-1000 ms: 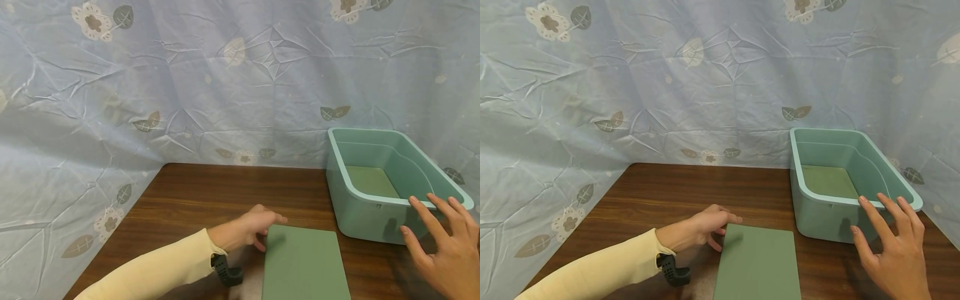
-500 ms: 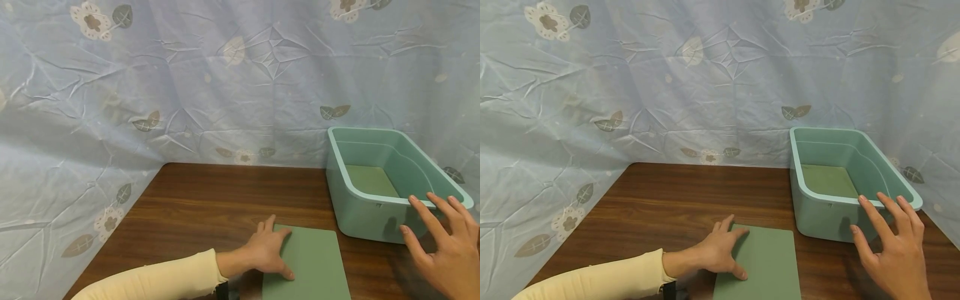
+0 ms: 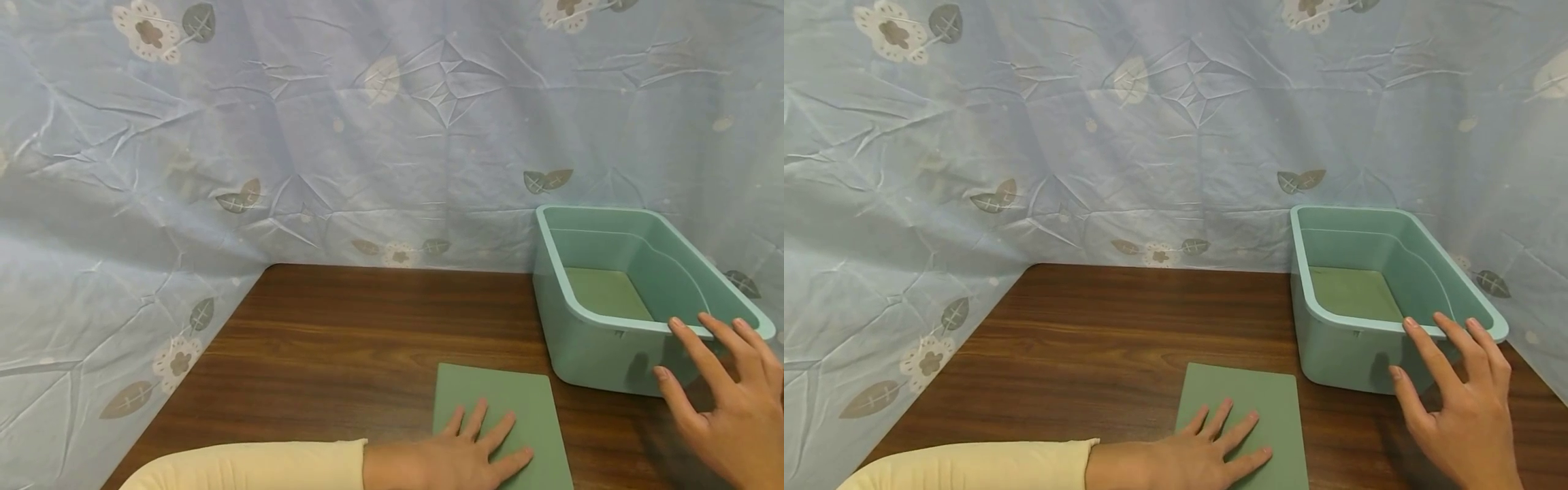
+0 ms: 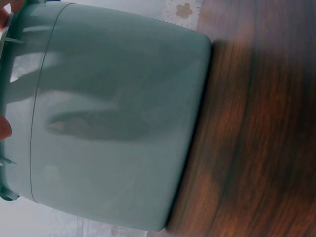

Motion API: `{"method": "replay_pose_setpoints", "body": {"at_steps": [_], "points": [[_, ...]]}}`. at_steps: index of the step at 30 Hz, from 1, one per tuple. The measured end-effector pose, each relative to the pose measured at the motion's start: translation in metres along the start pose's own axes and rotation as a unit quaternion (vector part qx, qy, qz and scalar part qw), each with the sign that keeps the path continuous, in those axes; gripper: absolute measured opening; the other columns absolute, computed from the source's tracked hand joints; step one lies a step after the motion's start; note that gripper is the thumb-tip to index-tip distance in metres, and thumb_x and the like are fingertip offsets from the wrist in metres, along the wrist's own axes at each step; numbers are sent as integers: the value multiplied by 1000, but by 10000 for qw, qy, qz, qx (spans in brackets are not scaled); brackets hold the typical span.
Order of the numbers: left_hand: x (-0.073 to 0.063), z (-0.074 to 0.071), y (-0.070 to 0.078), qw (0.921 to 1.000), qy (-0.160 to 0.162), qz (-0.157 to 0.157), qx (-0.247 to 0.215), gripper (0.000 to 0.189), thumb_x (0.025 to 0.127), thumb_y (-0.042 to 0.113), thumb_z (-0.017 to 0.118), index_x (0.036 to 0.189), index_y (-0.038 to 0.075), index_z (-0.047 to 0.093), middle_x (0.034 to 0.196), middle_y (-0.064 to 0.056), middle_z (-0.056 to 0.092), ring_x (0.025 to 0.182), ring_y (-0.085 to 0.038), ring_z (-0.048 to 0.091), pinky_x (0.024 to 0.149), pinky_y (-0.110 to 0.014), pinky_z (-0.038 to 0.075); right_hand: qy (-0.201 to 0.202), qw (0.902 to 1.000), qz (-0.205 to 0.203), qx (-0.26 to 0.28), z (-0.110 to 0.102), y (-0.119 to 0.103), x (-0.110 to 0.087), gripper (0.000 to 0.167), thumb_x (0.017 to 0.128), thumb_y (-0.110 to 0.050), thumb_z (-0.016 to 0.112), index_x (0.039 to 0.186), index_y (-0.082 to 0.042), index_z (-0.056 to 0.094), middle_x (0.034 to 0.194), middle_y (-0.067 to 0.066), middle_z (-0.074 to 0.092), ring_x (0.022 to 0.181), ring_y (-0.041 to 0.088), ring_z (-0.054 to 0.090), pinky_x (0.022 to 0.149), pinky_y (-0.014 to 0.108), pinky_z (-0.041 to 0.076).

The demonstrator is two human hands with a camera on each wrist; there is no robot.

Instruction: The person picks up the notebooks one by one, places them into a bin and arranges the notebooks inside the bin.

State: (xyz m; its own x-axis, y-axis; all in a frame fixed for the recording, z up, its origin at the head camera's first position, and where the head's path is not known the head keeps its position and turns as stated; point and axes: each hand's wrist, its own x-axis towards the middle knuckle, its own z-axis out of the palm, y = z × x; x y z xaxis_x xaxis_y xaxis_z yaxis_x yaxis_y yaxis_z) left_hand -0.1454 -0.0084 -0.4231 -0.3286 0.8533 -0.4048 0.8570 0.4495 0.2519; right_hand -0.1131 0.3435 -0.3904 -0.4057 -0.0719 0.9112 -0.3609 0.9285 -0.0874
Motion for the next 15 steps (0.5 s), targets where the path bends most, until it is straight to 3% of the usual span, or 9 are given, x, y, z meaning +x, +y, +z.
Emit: {"method": "replay_pose_setpoints", "body": {"at_steps": [3, 8, 15], "points": [[2, 4, 0, 9998, -22, 112, 166, 77, 109, 67, 33, 168, 43, -10, 178, -2, -19, 167, -40, -8, 133, -62, 17, -26, 10000, 17, -21, 0, -1, 0, 70, 107, -62, 48, 143, -5, 66, 145, 36, 55, 146, 58, 40, 133, 59, 21], [-7, -6, 9, 9996, 37, 130, 256, 77, 110, 64, 37, 171, 36, -2, 180, -5, -12, 166, -42, -2, 130, -67, 22, 13, 10000, -21, 21, 0, -3, 0, 71, 107, -62, 48, 142, -3, 66, 144, 38, 54, 146, 58, 40, 132, 59, 21], [-13, -14, 15, 9990, -75, 97, 424, 77, 110, 62, 37, 171, 34, -2, 180, -2, -14, 166, -42, -1, 129, -67, 24, 55, 10000, -63, -21, 1, -1, 1, 68, 107, -61, 49, 143, -6, 66, 146, 35, 55, 146, 57, 41, 133, 58, 23]]}}
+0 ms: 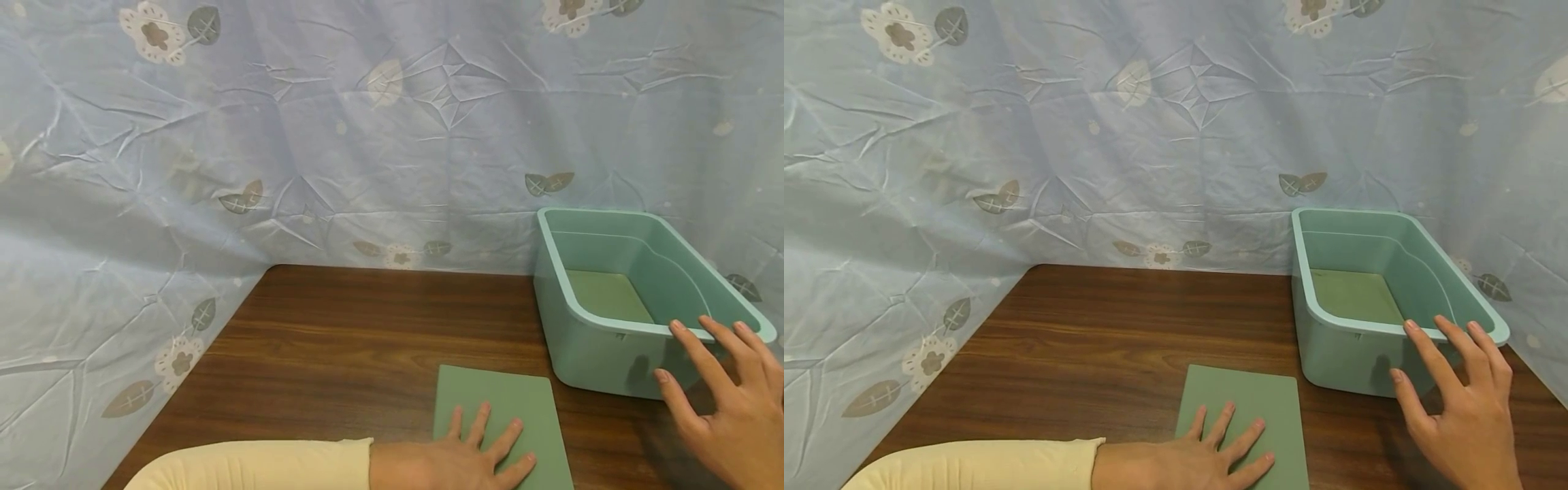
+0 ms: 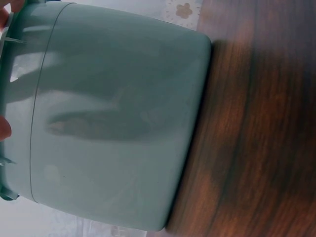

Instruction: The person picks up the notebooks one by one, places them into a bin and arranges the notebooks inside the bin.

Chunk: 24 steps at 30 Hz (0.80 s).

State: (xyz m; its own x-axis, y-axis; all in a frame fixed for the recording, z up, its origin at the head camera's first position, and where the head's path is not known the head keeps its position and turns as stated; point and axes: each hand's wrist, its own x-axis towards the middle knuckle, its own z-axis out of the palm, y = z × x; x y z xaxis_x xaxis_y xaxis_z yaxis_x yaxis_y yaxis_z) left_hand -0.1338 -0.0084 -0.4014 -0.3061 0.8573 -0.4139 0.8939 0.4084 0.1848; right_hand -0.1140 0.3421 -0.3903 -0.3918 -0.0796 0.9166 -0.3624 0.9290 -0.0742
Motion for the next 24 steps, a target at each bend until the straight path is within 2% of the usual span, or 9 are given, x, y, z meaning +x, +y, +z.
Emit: {"method": "replay_pose_setpoints", "body": {"at_steps": [4, 7, 10, 13, 16, 19, 22, 23, 24], "points": [[7, 7, -4, 9998, 27, 93, 149, 79, 110, 64, 36, 171, 34, -5, 179, -2, -17, 166, -42, -1, 128, -67, 26, 67, 10000, -34, 18, 1, 2, -1, 67, 107, -60, 50, 143, -6, 67, 146, 34, 56, 145, 58, 42, 132, 58, 23], [19, 21, -12, 9996, 111, 198, 180, 81, 109, 65, 36, 170, 34, -8, 178, -1, -20, 166, -43, -2, 127, -69, 26, 120, 9999, -61, 46, 2, 3, 0, 66, 107, -60, 51, 142, -6, 67, 146, 34, 56, 145, 58, 42, 132, 58, 24], [32, 37, -21, 9986, 251, 228, 405, 82, 109, 69, 31, 168, 36, -14, 177, -1, -24, 166, -44, -2, 126, -70, 27, 136, 9999, -78, 56, 2, 2, 1, 66, 107, -59, 51, 142, -6, 67, 146, 35, 56, 144, 59, 42, 132, 58, 24], [44, 51, -29, 9975, 265, 167, 627, 82, 107, 73, 25, 163, 40, -24, 173, 2, -33, 165, -43, -6, 126, -70, 26, 194, 9997, -90, 86, 3, 2, 2, 66, 106, -59, 52, 141, -5, 68, 145, 35, 57, 143, 59, 43, 132, 58, 24], [50, 57, -31, 9969, 289, 89, 727, 82, 105, 76, 21, 161, 42, -28, 171, 4, -36, 165, -43, -6, 125, -70, 28, 238, 9996, -74, 100, 3, 1, 1, 65, 106, -59, 52, 140, -6, 68, 145, 34, 57, 143, 59, 43, 132, 58, 25], [37, 40, -23, 9968, 224, -162, 747, 82, 105, 77, 23, 165, 41, -20, 175, 3, -26, 166, -42, 2, 124, -67, 33, 268, 9996, -56, 83, 3, 1, 1, 65, 106, -59, 53, 139, -5, 69, 144, 34, 58, 143, 59, 44, 132, 58, 26], [18, 15, -18, 9972, 110, -416, 614, 85, 104, 77, 31, 169, 39, -8, 179, 3, -15, 166, -41, 8, 124, -66, 36, 328, 9994, -61, 95, 4, 0, 1, 65, 105, -59, 53, 138, -5, 70, 144, 34, 59, 142, 60, 45, 131, 58, 27], [11, 7, -19, 9974, 87, -445, 555, 87, 103, 77, 36, 170, 38, -5, 179, 3, -12, 166, -41, 9, 124, -66, 35, 353, 9993, -61, 105, 4, 0, 1, 65, 105, -59, 54, 138, -5, 70, 143, 34, 59, 141, 60, 45, 131, 58, 27], [10, 4, -23, 9976, 80, -457, 516, 90, 101, 78, 39, 170, 39, -5, 179, 3, -13, 167, -40, 8, 125, -66, 34, 375, 9992, -57, 122, 4, 0, 1, 65, 105, -59, 54, 137, -5, 70, 143, 34, 59, 141, 60, 45, 131, 57, 27]]}}
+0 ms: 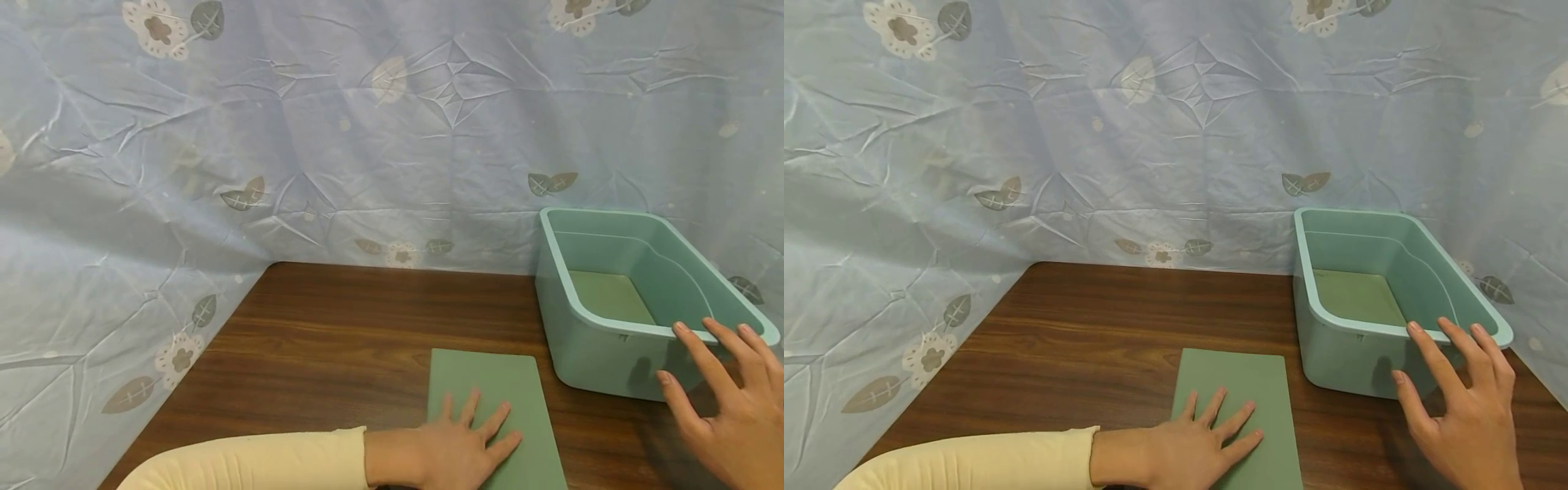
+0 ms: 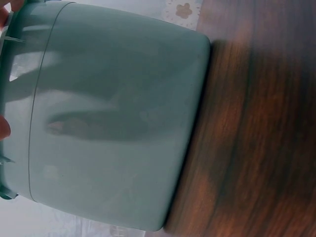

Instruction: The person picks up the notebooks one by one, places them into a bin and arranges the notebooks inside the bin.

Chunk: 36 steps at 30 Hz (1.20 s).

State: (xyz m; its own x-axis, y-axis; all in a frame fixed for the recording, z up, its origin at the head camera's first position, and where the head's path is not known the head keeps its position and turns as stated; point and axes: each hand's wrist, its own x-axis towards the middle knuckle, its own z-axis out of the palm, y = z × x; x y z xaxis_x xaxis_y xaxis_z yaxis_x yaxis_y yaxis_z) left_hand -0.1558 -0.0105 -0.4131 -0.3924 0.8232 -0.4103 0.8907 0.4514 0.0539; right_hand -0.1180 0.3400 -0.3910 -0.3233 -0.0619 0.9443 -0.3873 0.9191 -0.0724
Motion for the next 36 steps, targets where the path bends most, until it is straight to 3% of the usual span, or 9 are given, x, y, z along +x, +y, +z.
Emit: {"method": "replay_pose_setpoints", "body": {"at_steps": [6, 13, 20, 28, 36], "points": [[-4, -19, -25, 9996, 110, -114, -233, 107, 92, 82, 57, 170, 40, -3, 180, 3, -11, 167, -40, 6, 128, -68, 28, 53, 10000, 29, 41, 1, 0, 0, 65, 105, -59, 55, 136, -5, 71, 141, 35, 60, 142, 59, 46, 131, 58, 27], [9, -25, -59, 9965, 322, -380, -665, 112, 89, 82, 62, 171, 38, 2, 180, 2, -9, 166, -44, 0, 130, -72, 17, -46, 10000, 47, 2, 0, 2, -2, 65, 105, -60, 54, 138, -5, 70, 141, 35, 59, 143, 58, 45, 131, 58, 26], [21, -31, -86, 9943, 407, -676, -719, 113, 87, 81, 66, 172, 36, 7, 181, 1, -6, 167, -42, 0, 131, -70, 14, 1, 10000, 21, 42, 1, 2, -3, 65, 105, -59, 54, 137, -4, 70, 140, 36, 60, 143, 58, 46, 132, 57, 27], [17, -34, -87, 9875, 516, -1042, -1066, 114, 83, 80, 72, 171, 38, 13, 181, 0, -2, 166, -45, 1, 129, -75, 13, -17, 10000, -26, 4, 1, 1, -2, 65, 106, -58, 53, 138, -4, 70, 140, 36, 60, 144, 56, 46, 132, 56, 27], [14, -30, -80, 9654, 796, -1861, -1647, 117, 80, 80, 75, 171, 36, 16, 181, -6, 0, 165, -50, 0, 127, -74, 23, 66, 9997, -169, 136, 4, 1, 1, 64, 106, -56, 55, 136, -2, 70, 138, 38, 60, 142, 56, 48, 131, 57, 28]]}}
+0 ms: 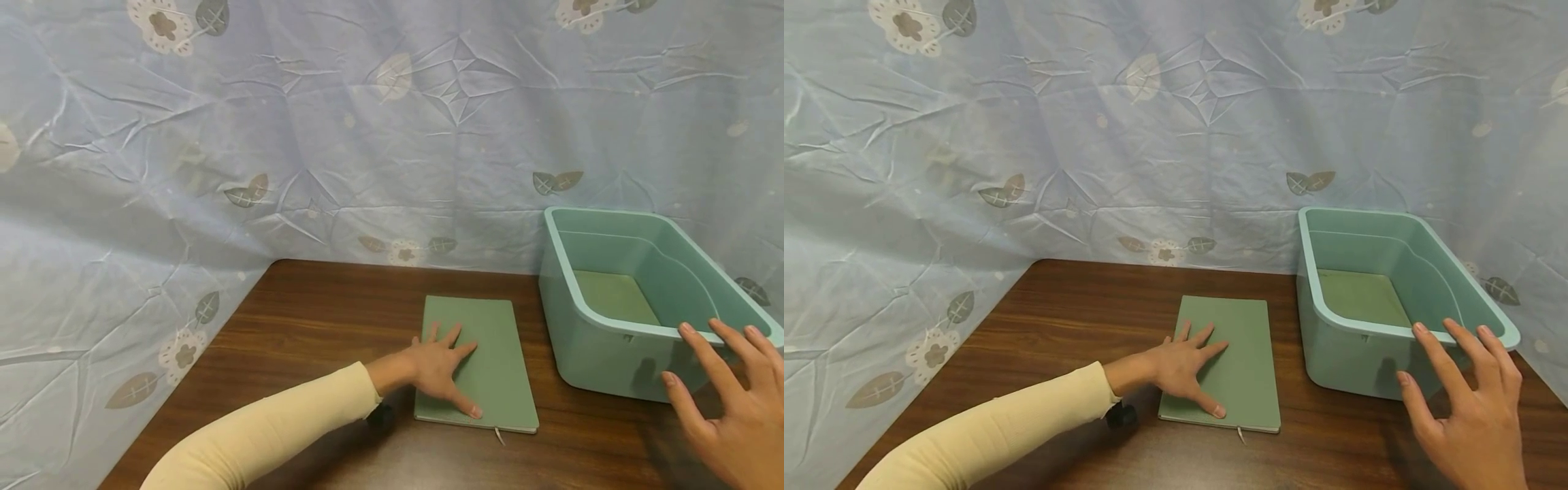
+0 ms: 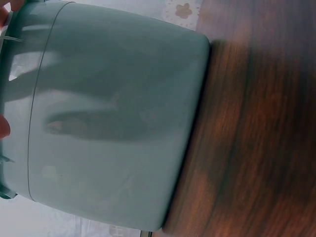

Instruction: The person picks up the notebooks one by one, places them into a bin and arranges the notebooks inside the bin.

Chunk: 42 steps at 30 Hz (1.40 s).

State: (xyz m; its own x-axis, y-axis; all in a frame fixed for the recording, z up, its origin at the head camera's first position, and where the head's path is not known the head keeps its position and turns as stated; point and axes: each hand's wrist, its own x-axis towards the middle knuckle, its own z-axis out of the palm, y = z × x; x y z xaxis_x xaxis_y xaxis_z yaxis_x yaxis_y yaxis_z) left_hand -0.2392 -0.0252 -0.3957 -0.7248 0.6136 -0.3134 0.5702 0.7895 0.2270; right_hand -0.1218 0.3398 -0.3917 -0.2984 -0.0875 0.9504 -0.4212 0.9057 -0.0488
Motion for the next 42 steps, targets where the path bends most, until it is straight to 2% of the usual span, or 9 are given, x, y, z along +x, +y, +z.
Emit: {"method": "replay_pose_setpoints", "body": {"at_steps": [7, 12, 18, 23, 28, 32, 36, 40, 42], "points": [[7, 1, 2, 9958, 386, -652, -512, 120, 76, 76, 82, 171, 31, 24, 180, -14, 7, 162, -56, 2, 128, -69, 27, 9, 10000, 71, -7, 0, 0, -2, 64, 106, -57, 55, 136, -3, 71, 138, 37, 60, 142, 56, 47, 131, 57, 28], [11, -3, 3, 9901, 479, -1198, -554, 124, 74, 78, 83, 171, 32, 22, 179, -19, 5, 162, -56, 14, 126, -67, 31, 3, 10000, 21, -30, -1, 0, 0, 64, 106, -57, 54, 136, -3, 70, 139, 37, 60, 142, 57, 47, 131, 57, 28], [13, -7, 9, 9861, 606, -1447, -544, 128, 68, 76, 88, 170, 27, 27, 178, -25, 7, 160, -51, 24, 122, -61, 41, 71, 9999, -41, 89, 0, -2, 3, 64, 106, -56, 55, 135, -1, 70, 139, 37, 59, 141, 59, 47, 131, 58, 28], [18, -9, 16, 9787, 851, -1699, -782, 126, 63, 67, 96, 166, 22, 38, 175, -29, 12, 158, -49, 26, 122, -62, 39, 69, 9999, -5, 146, 0, -3, 4, 64, 106, -56, 56, 135, -1, 71, 139, 37, 58, 141, 59, 46, 130, 60, 28], [20, -9, 18, 9644, 1284, -1997, -1164, 108, 58, 57, 102, 147, 11, 61, 165, -30, 30, 145, -49, 36, 111, -65, 47, -1, 9999, 41, 146, -1, -2, 3, 64, 106, -56, 56, 136, -1, 70, 141, 36, 58, 143, 59, 45, 131, 61, 26], [18, -11, 16, 9512, 1588, -2061, -1661, 97, 60, 47, 105, 136, 4, 62, 152, -30, 42, 136, -50, 41, 105, -66, 51, -70, 9998, 71, 148, -1, -2, 4, 64, 106, -56, 55, 137, -1, 70, 143, 36, 57, 144, 57, 44, 131, 60, 25], [26, -6, 9, 9383, 1746, -2149, -2071, 110, 59, 40, 107, 146, 0, 53, 141, -30, 46, 128, -52, 51, 99, -61, 56, -80, 9998, 101, 164, -2, -2, 4, 65, 106, -56, 55, 137, -1, 69, 144, 36, 57, 145, 58, 43, 131, 60, 25], [26, -7, 6, 9217, 1742, -2102, -2756, 126, 63, 29, 106, 161, -3, 34, 159, -35, 33, 133, -56, 54, 104, -59, 56, -159, 9998, 95, 108, -3, -2, 2, 65, 107, -57, 54, 138, -1, 68, 144, 36, 55, 145, 59, 42, 132, 61, 24], [18, -14, 6, 9137, 1639, -2039, -3111, 124, 69, 22, 103, 164, -5, 27, 164, -36, 30, 139, -54, 52, 109, -57, 55, -167, 9998, 67, 105, -3, -1, 2, 66, 107, -57, 53, 138, -1, 68, 144, 36, 55, 145, 59, 42, 131, 61, 24]]}}
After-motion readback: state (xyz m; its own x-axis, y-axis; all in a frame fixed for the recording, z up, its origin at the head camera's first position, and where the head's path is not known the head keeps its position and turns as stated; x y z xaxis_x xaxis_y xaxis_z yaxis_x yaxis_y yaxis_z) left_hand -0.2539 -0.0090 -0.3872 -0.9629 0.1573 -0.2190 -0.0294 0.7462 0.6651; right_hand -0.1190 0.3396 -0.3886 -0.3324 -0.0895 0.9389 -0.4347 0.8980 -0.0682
